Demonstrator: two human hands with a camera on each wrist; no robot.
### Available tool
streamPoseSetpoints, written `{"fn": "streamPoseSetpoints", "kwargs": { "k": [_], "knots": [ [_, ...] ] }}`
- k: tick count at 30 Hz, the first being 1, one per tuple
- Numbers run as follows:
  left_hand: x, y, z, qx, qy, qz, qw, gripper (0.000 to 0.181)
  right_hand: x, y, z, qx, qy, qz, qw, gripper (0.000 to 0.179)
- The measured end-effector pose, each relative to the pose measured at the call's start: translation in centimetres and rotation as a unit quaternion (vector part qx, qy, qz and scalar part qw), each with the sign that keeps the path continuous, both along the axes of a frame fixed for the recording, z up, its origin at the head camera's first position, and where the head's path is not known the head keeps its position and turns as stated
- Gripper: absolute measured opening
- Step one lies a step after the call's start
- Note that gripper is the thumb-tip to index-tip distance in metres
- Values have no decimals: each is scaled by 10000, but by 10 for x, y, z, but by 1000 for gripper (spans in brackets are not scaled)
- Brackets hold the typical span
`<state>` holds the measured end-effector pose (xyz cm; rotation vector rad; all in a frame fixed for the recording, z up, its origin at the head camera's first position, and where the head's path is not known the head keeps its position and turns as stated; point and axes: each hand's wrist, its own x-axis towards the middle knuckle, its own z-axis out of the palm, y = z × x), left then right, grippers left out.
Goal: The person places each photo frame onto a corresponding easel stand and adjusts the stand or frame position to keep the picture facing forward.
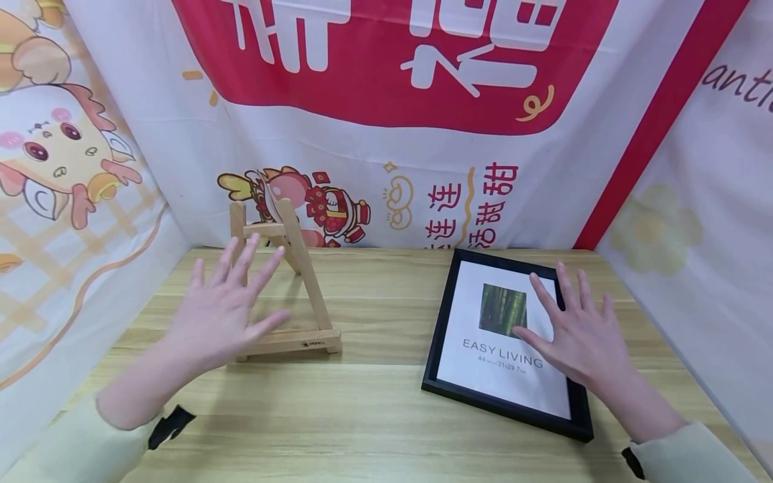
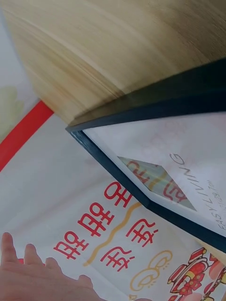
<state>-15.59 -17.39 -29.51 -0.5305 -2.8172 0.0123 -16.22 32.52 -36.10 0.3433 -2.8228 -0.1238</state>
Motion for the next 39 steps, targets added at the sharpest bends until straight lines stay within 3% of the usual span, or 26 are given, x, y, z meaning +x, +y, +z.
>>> {"fn": "streamPoseSetpoints", "kwargs": {
  "k": [5,17,31,39],
  "knots": [
    [-8,33,-6,-234,-9,-347,9991,87,1,8,-2,-78,44,-24,10000,97],
    [-28,99,-41,-345,-195,-956,9946,86,0,19,-15,-124,-95,-227,9996,96],
    [-62,152,-64,-474,-409,-1178,9911,87,-3,35,-31,-263,-208,-368,9988,95],
    [-83,185,-84,-248,-725,-1245,9893,87,-8,51,-44,-390,-346,-472,9975,95]
  ]
}}
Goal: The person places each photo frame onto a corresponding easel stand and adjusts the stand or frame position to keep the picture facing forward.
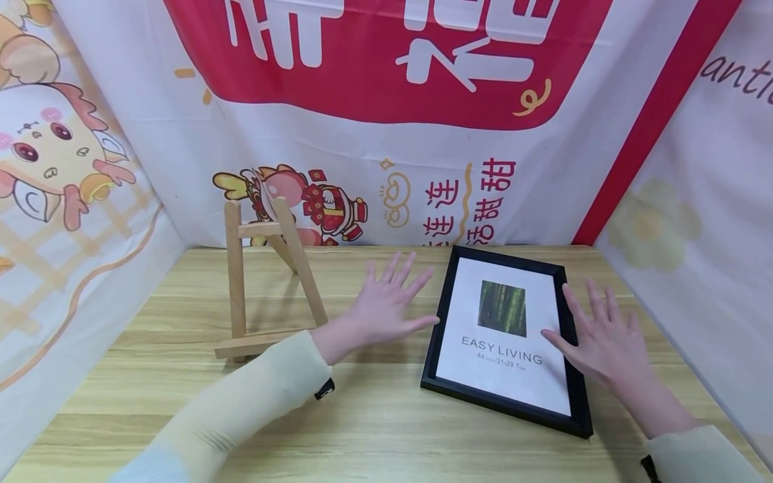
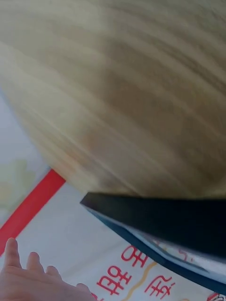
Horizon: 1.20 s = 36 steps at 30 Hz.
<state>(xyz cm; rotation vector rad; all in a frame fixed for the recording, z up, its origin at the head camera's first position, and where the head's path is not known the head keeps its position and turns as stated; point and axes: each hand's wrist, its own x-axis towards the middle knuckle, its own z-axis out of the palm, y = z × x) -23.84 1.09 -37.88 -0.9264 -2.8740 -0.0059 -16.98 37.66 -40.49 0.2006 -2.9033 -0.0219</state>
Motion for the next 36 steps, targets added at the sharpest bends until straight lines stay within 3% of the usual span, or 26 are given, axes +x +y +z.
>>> {"fn": "streamPoseSetpoints", "kwargs": {
  "k": [6,11,22,28,36],
  "knots": [
    [-13,22,-22,-209,-32,87,9997,90,-1,10,-11,25,-72,-101,9999,97],
    [-21,33,-34,-419,-71,255,9988,91,-2,16,-17,16,-304,-196,9993,99],
    [-28,42,-53,-320,-658,496,9961,96,-3,36,-34,-396,-961,-99,9945,95],
    [-27,44,-57,-17,-1215,558,9910,96,-1,41,-34,-792,-1243,-65,9891,97],
    [-27,44,-59,956,-1877,574,9759,95,3,39,-34,-1521,-1571,-159,9757,103]
  ]
}}
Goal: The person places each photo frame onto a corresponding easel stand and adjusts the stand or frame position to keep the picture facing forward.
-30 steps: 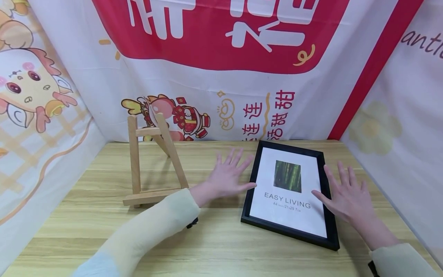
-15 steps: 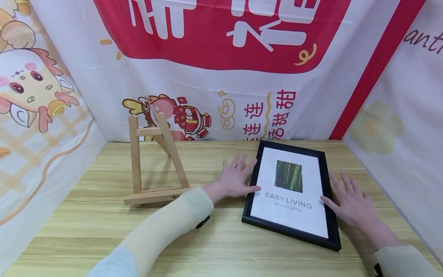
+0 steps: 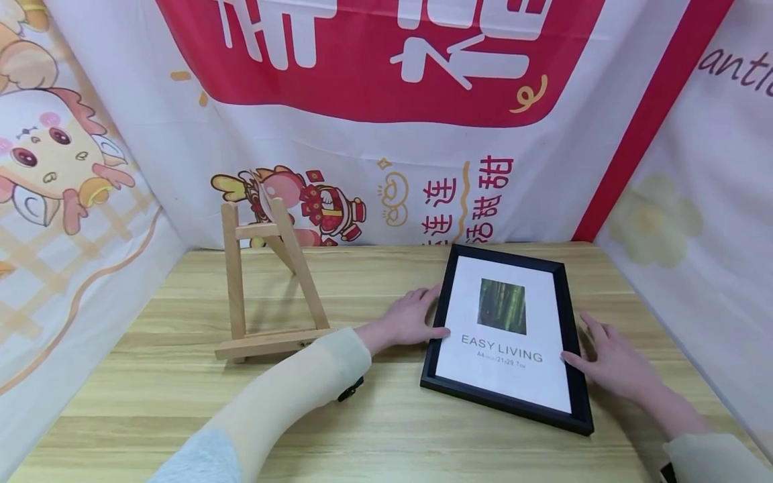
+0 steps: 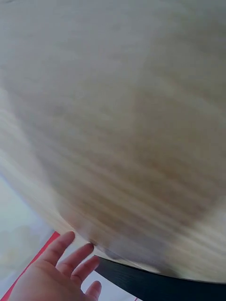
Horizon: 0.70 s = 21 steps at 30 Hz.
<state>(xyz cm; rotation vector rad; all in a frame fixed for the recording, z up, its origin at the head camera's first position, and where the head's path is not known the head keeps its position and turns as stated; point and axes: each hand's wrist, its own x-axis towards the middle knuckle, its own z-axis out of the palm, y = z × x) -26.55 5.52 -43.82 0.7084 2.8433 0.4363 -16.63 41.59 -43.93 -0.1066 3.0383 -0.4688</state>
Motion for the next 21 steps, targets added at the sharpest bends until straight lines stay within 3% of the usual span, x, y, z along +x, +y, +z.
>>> {"fn": "streamPoseSetpoints", "kwargs": {
  "k": [6,12,21],
  "knots": [
    [-2,1,-4,598,-188,90,9980,91,0,-5,1,-606,159,37,9980,93],
    [-1,2,-5,1269,-523,377,9898,91,-3,-7,-2,-1060,232,49,9941,75],
    [2,9,-5,2482,-1331,808,9561,90,-3,-8,-6,-1663,205,-92,9858,71]
  ]
}}
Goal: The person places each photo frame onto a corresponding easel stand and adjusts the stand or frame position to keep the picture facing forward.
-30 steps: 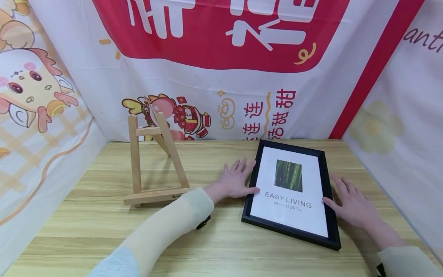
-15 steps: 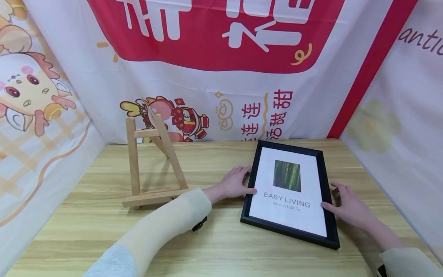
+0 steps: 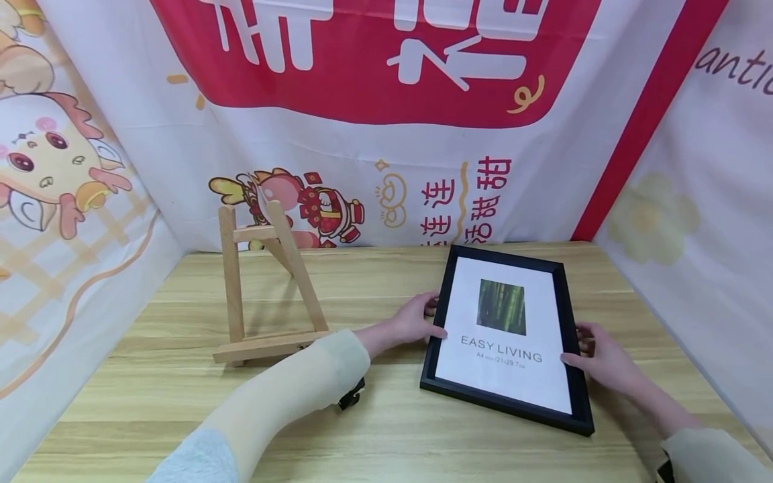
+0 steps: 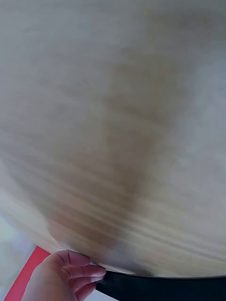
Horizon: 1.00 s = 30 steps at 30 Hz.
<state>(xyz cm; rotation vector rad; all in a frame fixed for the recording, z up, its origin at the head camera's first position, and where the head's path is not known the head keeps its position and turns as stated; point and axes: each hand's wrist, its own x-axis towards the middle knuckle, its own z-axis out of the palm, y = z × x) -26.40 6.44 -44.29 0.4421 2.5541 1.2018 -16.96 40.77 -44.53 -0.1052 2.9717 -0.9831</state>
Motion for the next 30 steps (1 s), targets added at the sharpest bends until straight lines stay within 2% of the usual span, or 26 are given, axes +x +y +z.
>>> {"fn": "streamPoseSetpoints", "kwargs": {
  "k": [7,19,24,30],
  "knots": [
    [2,3,1,445,-260,180,9985,87,1,-3,0,-353,-280,-167,9988,78],
    [6,5,1,657,-215,322,9971,85,2,-12,2,-690,-356,-447,9960,72],
    [8,4,3,762,-239,345,9962,84,3,-15,6,-737,-350,-559,9951,72],
    [8,1,2,1103,-347,353,9927,86,5,-18,7,-895,-74,-542,9945,70]
  ]
}}
